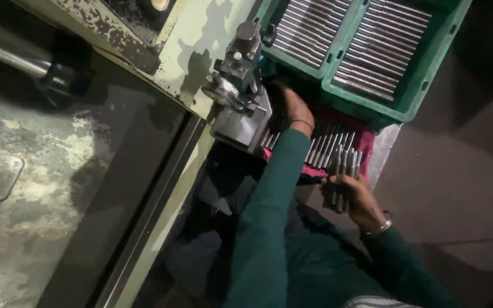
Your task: The person repeatedly picks up bundles of small metal rods from a green plastic crate and places them into a metal tray on the floor. The person also handles a long metal rod, moving it between the crate and the tray.
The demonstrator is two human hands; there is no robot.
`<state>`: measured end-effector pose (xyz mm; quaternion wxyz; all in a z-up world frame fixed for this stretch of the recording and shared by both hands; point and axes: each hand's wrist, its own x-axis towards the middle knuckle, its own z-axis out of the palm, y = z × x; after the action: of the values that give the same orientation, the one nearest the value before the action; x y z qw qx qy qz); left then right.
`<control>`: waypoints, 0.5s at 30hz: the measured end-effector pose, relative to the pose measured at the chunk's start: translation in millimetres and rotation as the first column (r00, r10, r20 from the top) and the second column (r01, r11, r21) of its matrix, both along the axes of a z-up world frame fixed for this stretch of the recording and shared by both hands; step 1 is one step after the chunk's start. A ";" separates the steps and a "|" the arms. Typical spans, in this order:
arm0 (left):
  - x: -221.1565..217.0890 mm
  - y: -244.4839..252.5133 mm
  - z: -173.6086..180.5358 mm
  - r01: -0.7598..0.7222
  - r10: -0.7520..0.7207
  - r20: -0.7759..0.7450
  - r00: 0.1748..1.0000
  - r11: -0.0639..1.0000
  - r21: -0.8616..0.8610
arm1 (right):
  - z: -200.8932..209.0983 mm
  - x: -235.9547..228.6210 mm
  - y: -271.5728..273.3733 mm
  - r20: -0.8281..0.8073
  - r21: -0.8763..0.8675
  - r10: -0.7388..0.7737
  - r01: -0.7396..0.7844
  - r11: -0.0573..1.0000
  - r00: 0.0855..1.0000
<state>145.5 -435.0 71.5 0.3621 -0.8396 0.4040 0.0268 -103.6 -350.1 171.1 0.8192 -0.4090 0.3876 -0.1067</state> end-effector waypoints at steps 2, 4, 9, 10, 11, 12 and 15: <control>-6.2 27.5 13.1 0.028 -0.049 -0.248 0.967 0.996 -0.088 | -3.9 -4.4 1.4 -0.018 0.028 0.011 -0.011 1.000 1.000; -27.5 62.7 30.6 0.010 -0.085 -0.285 0.955 0.967 -0.256 | -7.2 -5.5 -1.0 -0.036 0.027 0.028 -0.027 0.999 0.999; -78.7 155.1 64.3 0.049 -0.394 -0.190 0.899 0.523 -0.851 | -8.3 20.1 -8.5 -0.051 -0.045 0.081 -0.083 0.995 0.995; -91.0 175.2 65.1 -0.141 -0.410 -0.312 0.857 0.396 -0.907 | -7.8 28.1 -11.3 -0.040 -0.069 0.100 -0.103 0.992 0.994; -108.4 199.7 63.8 -0.340 -0.444 -0.427 0.788 0.264 -0.902 | -7.5 31.8 -11.5 -0.039 -0.087 0.118 -0.121 0.989 0.992; -123.2 221.5 61.4 -0.454 -0.423 -0.505 0.752 0.224 -0.863 | -7.9 36.5 -10.7 -0.037 -0.104 0.137 -0.140 0.985 0.990; -162.1 278.9 52.7 -0.690 -0.348 -0.672 0.654 0.091 -0.718 | -8.1 62.1 -9.2 -0.078 0.051 0.113 -0.109 0.993 0.991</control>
<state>-16.6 -156.1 124.2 -0.4902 -0.8089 0.2977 0.1293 -41.6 -359.3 163.0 0.8168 -0.4145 0.3997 -0.0351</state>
